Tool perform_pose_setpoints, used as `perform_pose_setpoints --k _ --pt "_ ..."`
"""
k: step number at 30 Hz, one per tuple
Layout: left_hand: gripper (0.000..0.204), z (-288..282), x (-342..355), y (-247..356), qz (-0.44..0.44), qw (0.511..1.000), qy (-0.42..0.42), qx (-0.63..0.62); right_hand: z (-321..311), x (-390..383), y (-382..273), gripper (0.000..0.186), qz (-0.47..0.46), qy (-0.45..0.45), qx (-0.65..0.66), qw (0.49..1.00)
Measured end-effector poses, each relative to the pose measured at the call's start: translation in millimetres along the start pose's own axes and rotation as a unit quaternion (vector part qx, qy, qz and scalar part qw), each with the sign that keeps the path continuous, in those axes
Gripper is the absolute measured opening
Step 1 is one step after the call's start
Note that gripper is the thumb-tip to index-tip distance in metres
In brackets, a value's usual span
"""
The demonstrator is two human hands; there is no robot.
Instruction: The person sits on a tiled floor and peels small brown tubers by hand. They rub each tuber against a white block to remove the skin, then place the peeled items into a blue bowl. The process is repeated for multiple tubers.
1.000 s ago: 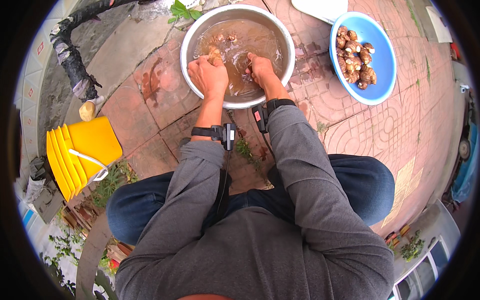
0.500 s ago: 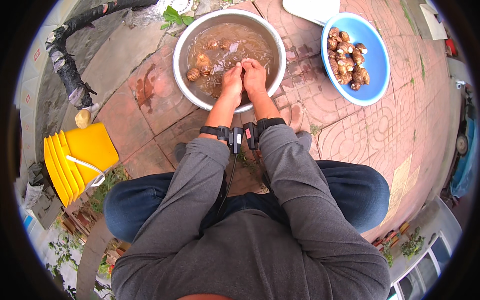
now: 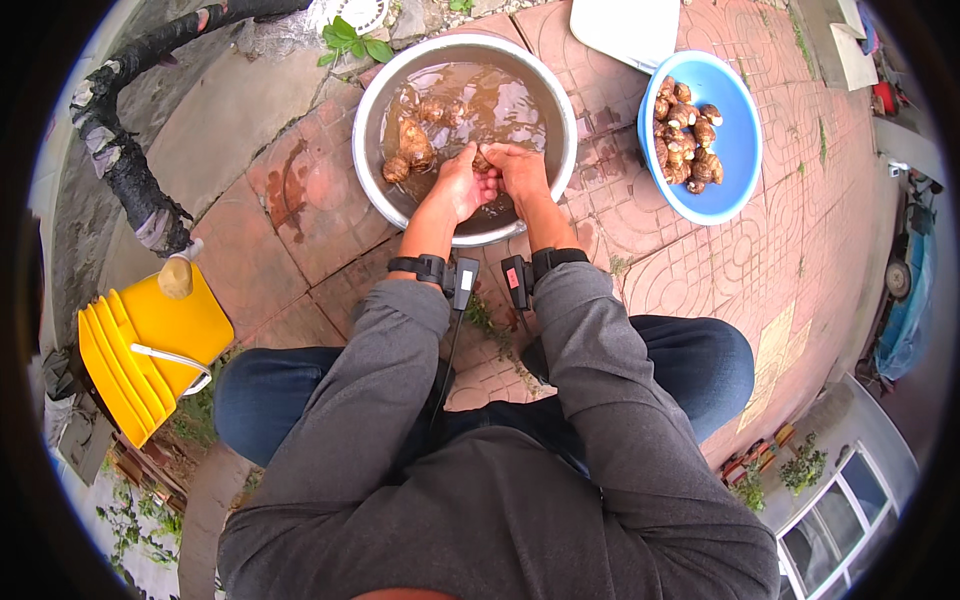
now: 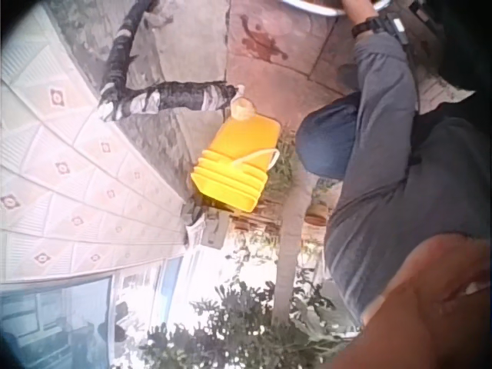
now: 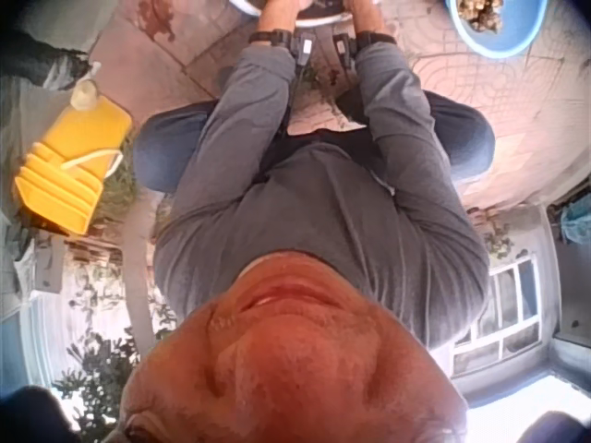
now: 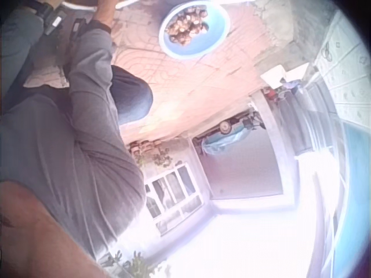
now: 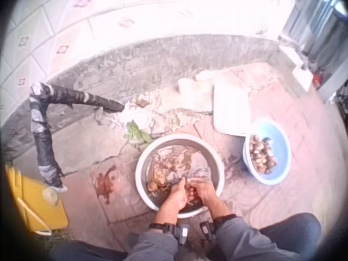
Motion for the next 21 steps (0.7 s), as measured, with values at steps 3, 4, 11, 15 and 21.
perform_pose_setpoints --k 3,4,11,15,21 --pt "0.045 13 -10 4 -0.003 0.998 -0.028 0.057 1 -5 -5 0.018 0.037 -0.003 -0.033 0.999" --pt "0.045 19 -15 4 -0.004 0.994 -0.013 0.105 -1 -3 -9 0.020 -0.023 0.043 -0.142 0.989" --pt "0.051 27 -21 14 0.064 0.963 0.033 0.258 1 5 -1 0.033 0.024 0.060 -0.094 0.993" --pt "0.055 5 -2 31 -0.044 0.973 0.097 0.203 14 12 16 0.023 0.083 -0.072 0.017 0.994" --pt "0.056 13 10 7 0.074 0.940 0.192 0.272 14 59 11 0.040 -0.161 0.026 -0.334 0.928"
Point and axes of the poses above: each hand's wrist, its own x-axis towards the middle knuckle, its own z-axis out of the palm, y = z × x, the point moved 2 cm from there along x, towards the middle knuckle, and after that the axes turned 5 degrees about -y, right-handed, at the moved point
